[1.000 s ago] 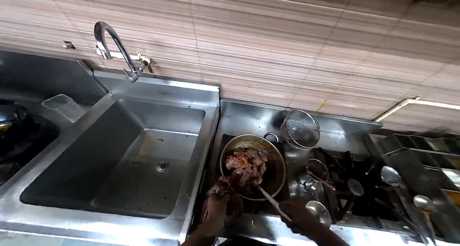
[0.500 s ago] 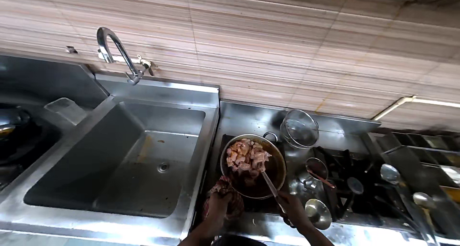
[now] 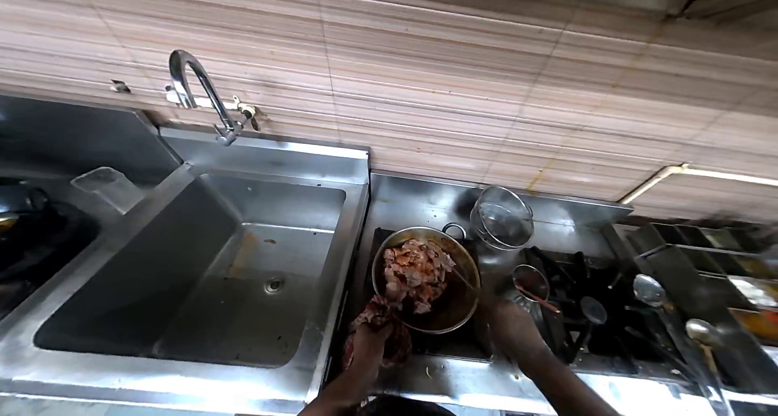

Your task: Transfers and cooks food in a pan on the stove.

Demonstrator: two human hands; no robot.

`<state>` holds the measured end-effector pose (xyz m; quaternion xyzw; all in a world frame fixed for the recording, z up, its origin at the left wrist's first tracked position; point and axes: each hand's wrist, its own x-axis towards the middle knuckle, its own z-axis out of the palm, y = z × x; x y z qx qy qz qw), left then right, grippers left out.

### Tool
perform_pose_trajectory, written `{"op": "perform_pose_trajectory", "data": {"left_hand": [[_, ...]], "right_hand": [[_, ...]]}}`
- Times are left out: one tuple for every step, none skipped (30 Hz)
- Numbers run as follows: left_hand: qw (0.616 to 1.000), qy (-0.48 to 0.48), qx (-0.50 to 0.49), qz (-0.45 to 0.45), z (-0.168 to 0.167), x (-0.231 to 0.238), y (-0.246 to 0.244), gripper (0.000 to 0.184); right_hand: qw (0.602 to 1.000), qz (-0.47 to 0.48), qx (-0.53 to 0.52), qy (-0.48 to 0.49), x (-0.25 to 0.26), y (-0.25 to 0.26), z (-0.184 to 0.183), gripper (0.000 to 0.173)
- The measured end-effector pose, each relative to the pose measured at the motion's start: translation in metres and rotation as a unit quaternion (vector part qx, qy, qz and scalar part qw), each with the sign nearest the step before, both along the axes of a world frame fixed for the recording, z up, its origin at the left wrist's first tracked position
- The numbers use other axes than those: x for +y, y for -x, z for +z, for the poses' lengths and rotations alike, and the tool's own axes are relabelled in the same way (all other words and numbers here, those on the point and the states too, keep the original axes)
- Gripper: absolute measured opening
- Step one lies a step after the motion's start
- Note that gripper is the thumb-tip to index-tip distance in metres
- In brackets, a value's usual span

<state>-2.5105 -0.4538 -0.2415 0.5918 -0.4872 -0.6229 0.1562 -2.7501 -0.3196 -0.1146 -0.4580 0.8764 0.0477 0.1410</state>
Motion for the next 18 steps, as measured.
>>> {"op": "perform_pose_trajectory", "data": {"left_hand": [[1.000, -0.001, 0.000, -0.001, 0.000, 0.001, 0.000, 0.057], [1.000, 0.001, -0.001, -0.002, 0.000, 0.001, -0.001, 0.058], [1.000, 0.001, -0.003, -0.006, 0.001, 0.001, -0.001, 0.058], [1.000, 0.001, -0.004, -0.010, 0.002, 0.000, -0.001, 0.059], [1.000, 0.004, -0.005, -0.011, 0.002, 0.000, -0.001, 0.060], [1.000, 0.005, -0.005, -0.013, 0.001, 0.000, -0.002, 0.061], [1.000, 0.004, -0.002, -0.013, 0.001, 0.002, -0.003, 0.062], [1.000, 0.003, -0.002, -0.015, 0.002, 0.002, -0.003, 0.062], [1.000, 0.002, -0.009, -0.022, 0.005, 0.001, -0.003, 0.063], [0.999, 0.001, -0.013, -0.033, 0.006, -0.001, -0.003, 0.064], [0.999, 0.003, -0.015, -0.049, 0.005, -0.003, -0.004, 0.066], [0.998, 0.005, -0.014, -0.066, 0.004, -0.005, -0.006, 0.067], [0.997, 0.005, -0.011, -0.080, 0.002, -0.007, -0.008, 0.067], [0.996, 0.005, -0.005, -0.087, 0.001, -0.010, -0.010, 0.066], [0.996, 0.007, 0.004, -0.088, -0.001, -0.011, -0.011, 0.065], [0.996, 0.007, 0.012, -0.087, -0.003, -0.011, -0.011, 0.065], [0.996, 0.006, 0.020, -0.084, -0.005, -0.012, -0.010, 0.066], [0.997, 0.008, 0.025, -0.079, -0.006, -0.013, -0.009, 0.066]], "right_hand": [[1.000, -0.007, 0.014, -0.020, -0.007, 0.006, 0.007, 0.039], [0.999, -0.012, 0.025, -0.040, -0.012, 0.015, 0.008, 0.036], [0.998, -0.010, 0.032, -0.062, -0.014, 0.027, 0.007, 0.032], [0.996, -0.002, 0.031, -0.087, -0.014, 0.038, 0.005, 0.031], [0.994, 0.011, 0.016, -0.112, -0.011, 0.047, 0.003, 0.032], [0.991, 0.024, -0.014, -0.130, -0.005, 0.053, 0.003, 0.031], [0.988, 0.025, -0.060, -0.142, 0.003, 0.055, 0.006, 0.032], [0.983, 0.014, -0.120, -0.140, 0.012, 0.055, 0.008, 0.035], [0.974, -0.002, -0.188, -0.126, 0.023, 0.054, 0.005, 0.036], [0.959, -0.027, -0.258, -0.112, 0.034, 0.052, -0.002, 0.038], [0.940, -0.052, -0.324, -0.094, 0.043, 0.045, -0.009, 0.039], [0.919, -0.077, -0.380, -0.079, 0.048, 0.033, -0.019, 0.039], [0.894, -0.114, -0.429, -0.057, 0.050, 0.017, -0.032, 0.038], [0.868, -0.153, -0.471, -0.022, 0.048, -0.001, -0.049, 0.037], [0.841, -0.193, -0.506, 0.019, 0.043, -0.021, -0.064, 0.036], [0.811, -0.224, -0.536, 0.070, 0.036, -0.040, -0.078, 0.034], [0.779, -0.244, -0.564, 0.125, 0.027, -0.056, -0.089, 0.030], [0.751, -0.258, -0.583, 0.173, 0.017, -0.069, -0.098, 0.028]]}}
